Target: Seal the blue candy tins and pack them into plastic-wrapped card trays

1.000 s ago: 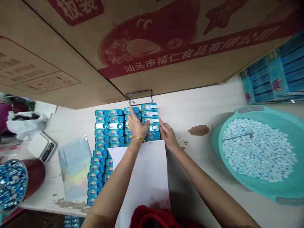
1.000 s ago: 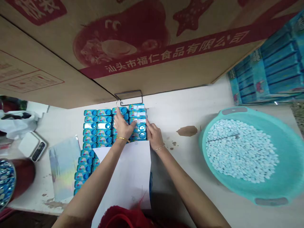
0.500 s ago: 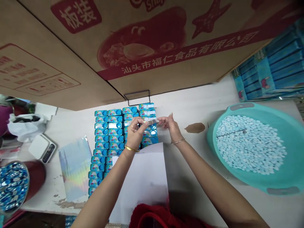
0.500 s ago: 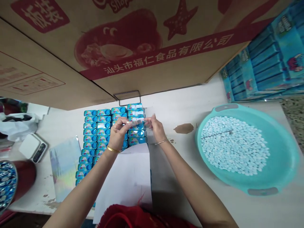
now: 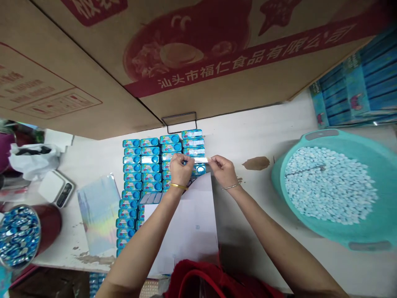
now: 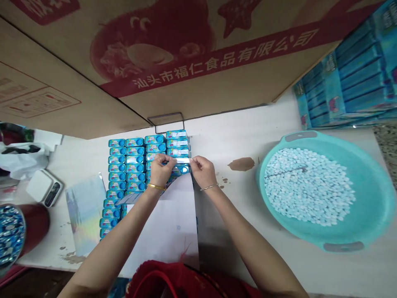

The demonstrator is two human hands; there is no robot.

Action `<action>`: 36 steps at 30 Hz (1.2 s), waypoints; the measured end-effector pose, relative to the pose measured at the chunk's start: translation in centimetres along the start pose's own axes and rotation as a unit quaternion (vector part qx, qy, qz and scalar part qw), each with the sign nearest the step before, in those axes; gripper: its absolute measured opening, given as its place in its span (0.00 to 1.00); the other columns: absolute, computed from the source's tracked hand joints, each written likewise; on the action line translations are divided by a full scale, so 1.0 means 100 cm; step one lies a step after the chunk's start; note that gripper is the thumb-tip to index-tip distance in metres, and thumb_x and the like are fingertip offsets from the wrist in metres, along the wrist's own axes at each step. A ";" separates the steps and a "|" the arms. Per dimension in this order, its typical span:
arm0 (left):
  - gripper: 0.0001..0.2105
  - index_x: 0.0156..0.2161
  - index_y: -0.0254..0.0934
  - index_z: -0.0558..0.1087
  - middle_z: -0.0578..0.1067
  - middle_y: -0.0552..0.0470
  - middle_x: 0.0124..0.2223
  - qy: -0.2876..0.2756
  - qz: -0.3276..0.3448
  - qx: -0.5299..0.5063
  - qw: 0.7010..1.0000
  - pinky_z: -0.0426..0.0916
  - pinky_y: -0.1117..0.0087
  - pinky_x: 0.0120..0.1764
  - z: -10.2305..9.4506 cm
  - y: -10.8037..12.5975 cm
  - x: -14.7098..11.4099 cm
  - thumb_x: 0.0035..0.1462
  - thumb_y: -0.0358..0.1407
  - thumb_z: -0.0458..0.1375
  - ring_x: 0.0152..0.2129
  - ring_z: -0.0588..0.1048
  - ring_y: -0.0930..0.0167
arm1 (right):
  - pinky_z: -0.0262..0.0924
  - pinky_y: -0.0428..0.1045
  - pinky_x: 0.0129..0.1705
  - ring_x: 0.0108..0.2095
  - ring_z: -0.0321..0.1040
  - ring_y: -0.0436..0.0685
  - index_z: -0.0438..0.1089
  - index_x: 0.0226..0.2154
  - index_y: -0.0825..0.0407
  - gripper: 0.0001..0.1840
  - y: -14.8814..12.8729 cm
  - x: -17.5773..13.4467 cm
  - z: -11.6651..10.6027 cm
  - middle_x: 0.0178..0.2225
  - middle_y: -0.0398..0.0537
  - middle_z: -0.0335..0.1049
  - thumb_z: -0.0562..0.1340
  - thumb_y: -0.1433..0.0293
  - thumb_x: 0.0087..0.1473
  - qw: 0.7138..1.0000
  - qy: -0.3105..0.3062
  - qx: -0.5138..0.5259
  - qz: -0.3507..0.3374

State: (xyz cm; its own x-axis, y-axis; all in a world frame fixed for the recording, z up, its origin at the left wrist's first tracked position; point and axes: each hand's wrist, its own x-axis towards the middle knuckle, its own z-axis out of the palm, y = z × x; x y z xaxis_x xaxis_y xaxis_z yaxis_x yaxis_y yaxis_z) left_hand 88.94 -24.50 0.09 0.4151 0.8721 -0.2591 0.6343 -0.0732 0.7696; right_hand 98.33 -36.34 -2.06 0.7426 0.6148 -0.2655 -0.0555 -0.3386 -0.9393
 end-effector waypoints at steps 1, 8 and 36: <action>0.06 0.21 0.37 0.70 0.69 0.53 0.31 0.007 0.003 0.026 1.000 0.62 0.65 0.43 0.002 0.000 0.000 0.46 0.31 0.62 0.34 0.68 0.69 | 0.45 0.45 0.24 0.20 0.46 0.46 0.58 0.18 0.50 0.19 0.003 0.001 0.000 0.17 0.35 0.48 0.59 0.58 0.53 1.000 0.001 -0.016 -0.007; 0.06 0.24 0.38 0.71 0.71 0.51 0.37 0.014 0.007 0.164 0.986 0.59 0.58 0.47 0.009 0.005 -0.003 0.50 0.31 0.61 0.42 0.69 0.63 | 0.46 0.45 0.25 0.20 0.48 0.47 0.61 0.19 0.51 0.18 0.019 0.005 0.003 0.17 0.36 0.51 0.57 0.59 0.54 0.998 -0.002 -0.055 -0.027; 0.25 0.46 0.43 0.72 0.75 0.45 0.48 -0.158 0.092 0.249 0.951 0.55 0.51 0.54 -0.077 0.014 -0.034 0.41 0.45 0.69 0.51 0.69 0.52 | 0.61 0.58 0.45 0.41 0.68 0.62 0.58 0.61 0.57 0.27 0.049 -0.052 -0.040 0.41 0.58 0.70 0.46 0.63 0.64 0.938 -0.005 -0.314 -0.147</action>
State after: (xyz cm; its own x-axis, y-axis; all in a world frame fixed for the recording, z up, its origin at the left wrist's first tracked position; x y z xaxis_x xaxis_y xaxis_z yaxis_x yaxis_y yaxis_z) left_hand 83.39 -23.86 6.52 0.6737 0.6399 -0.3696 0.7301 -0.4989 0.4669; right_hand 96.83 -44.04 -4.45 0.6579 0.7528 -0.0200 0.5569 -0.5043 -0.6600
